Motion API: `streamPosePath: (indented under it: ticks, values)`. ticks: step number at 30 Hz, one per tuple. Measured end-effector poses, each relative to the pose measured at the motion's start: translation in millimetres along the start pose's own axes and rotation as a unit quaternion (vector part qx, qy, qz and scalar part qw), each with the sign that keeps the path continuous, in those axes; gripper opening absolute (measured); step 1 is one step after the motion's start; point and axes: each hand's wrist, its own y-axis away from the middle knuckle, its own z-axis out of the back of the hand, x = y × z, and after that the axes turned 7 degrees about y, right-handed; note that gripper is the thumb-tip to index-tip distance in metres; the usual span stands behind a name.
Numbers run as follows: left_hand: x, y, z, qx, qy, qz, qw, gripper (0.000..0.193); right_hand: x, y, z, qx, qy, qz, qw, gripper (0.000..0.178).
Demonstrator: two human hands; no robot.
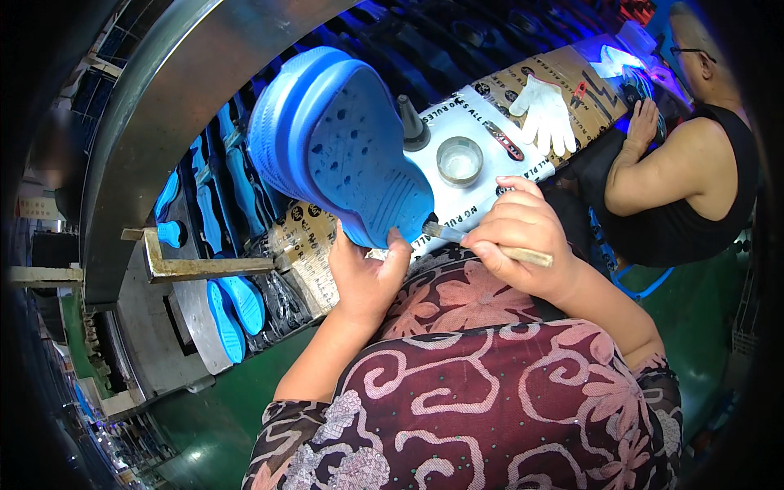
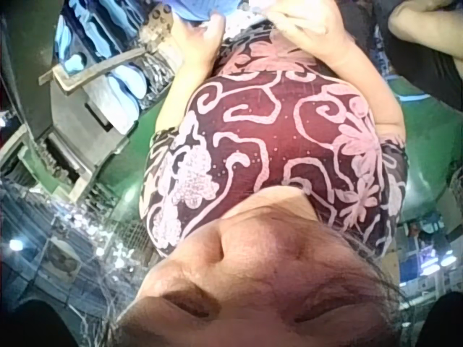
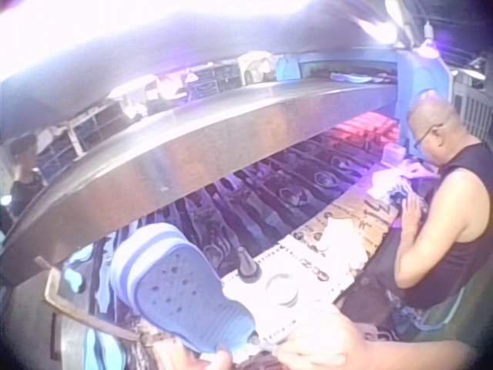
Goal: The person applies adhesive to shoe soles by dipping a brush into a dish, spreading the liquid across each sole, and placing the coated soles onto an overhead conveyor.
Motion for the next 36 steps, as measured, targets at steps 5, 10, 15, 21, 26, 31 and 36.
streamPosePath:
  ticks: [5,10,15,21,26,31,36]
  values:
    - [1,1,-1,-0.014,0.013,0.007,1.0,0.036,-4,1,2,-0.008,-0.038,-0.031,0.999,0.008]
    - [-2,0,-2,-0.018,0.032,0.02,0.999,0.037,-1,0,-2,0.001,-0.033,-0.029,0.999,0.011]
    - [-3,0,0,-0.029,0.029,0.043,0.998,0.038,-7,2,2,-0.035,-0.056,-0.042,0.997,0.012]
    - [-12,-5,-5,-0.025,0.045,0.066,0.996,0.04,-2,-1,-1,0.006,-0.024,-0.036,0.999,0.011]
    - [-6,-6,1,0.002,0.007,0.045,0.999,0.039,-5,2,7,-0.02,-0.03,-0.042,0.998,0.008]
    - [-14,-5,-4,-0.008,0.024,0.078,0.997,0.037,0,-4,3,0.024,-0.026,-0.046,0.998,0.009]
    - [-8,-3,0,0.003,0.02,0.083,0.996,0.037,-4,0,6,0.001,-0.013,-0.051,0.999,0.009]
